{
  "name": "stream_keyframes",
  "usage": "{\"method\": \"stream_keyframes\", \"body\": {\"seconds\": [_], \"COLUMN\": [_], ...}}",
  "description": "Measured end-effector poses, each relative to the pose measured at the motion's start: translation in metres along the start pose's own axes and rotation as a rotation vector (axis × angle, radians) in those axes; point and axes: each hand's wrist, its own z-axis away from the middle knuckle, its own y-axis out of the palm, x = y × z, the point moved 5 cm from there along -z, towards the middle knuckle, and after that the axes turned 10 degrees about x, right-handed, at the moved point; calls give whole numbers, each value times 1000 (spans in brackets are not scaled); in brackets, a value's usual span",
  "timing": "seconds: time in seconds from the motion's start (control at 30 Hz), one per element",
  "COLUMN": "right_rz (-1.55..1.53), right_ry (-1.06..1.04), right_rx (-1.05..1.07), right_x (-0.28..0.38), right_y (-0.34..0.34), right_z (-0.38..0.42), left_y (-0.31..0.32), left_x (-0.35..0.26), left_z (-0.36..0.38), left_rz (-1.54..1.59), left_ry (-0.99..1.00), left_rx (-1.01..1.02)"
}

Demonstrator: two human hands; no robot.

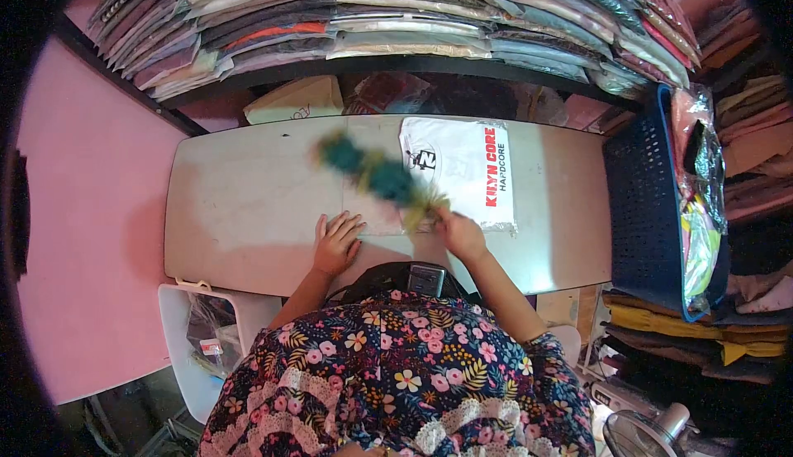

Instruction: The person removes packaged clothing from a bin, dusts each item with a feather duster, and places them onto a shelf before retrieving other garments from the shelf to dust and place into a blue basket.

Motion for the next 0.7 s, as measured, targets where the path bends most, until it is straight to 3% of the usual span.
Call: {"method": "stream_keyframes", "body": {"seconds": [0.07, 0.13, 0.2, 0.23, 0.27, 0.33, 0.4, 0.47, 0.57, 0.7], "right_rz": [-84, -99, -55, -76, -16, 45, 6, 24, -54, -83], "right_ry": [98, 89, -36, -195, -150, -133, 47, 387, 471, 74], "right_rx": [-168, -164, -36, 124, 232, 88, -150, -270, -391, -134], "right_x": [-2, 5, 14, 25, 21, 8, -46, -78, -90, -65], "right_y": [-14, -19, -12, -5, -3, -16, -15, -39, -57, -15], "right_z": [-15, -21, -19, -15, -11, -1, -5, 7, 26, 48], "left_y": [-4, 0, 4, 5, 5, 5, 5, 6, 5, 2], "left_x": [-2, -3, -5, -6, -6, -9, -10, -9, -10, -10], "left_z": [-5, -5, -3, -1, 1, 3, 0, -5, -8, -10], "left_rz": [4, 1, -3, -16, -29, -32, -35, -31, -14, -9], "left_ry": [3, 10, 17, 8, -1, 0, 1, -17, -1, -14], "left_rx": [0, -5, -11, -26, -41, -42, -43, -28, -45, -23]}}
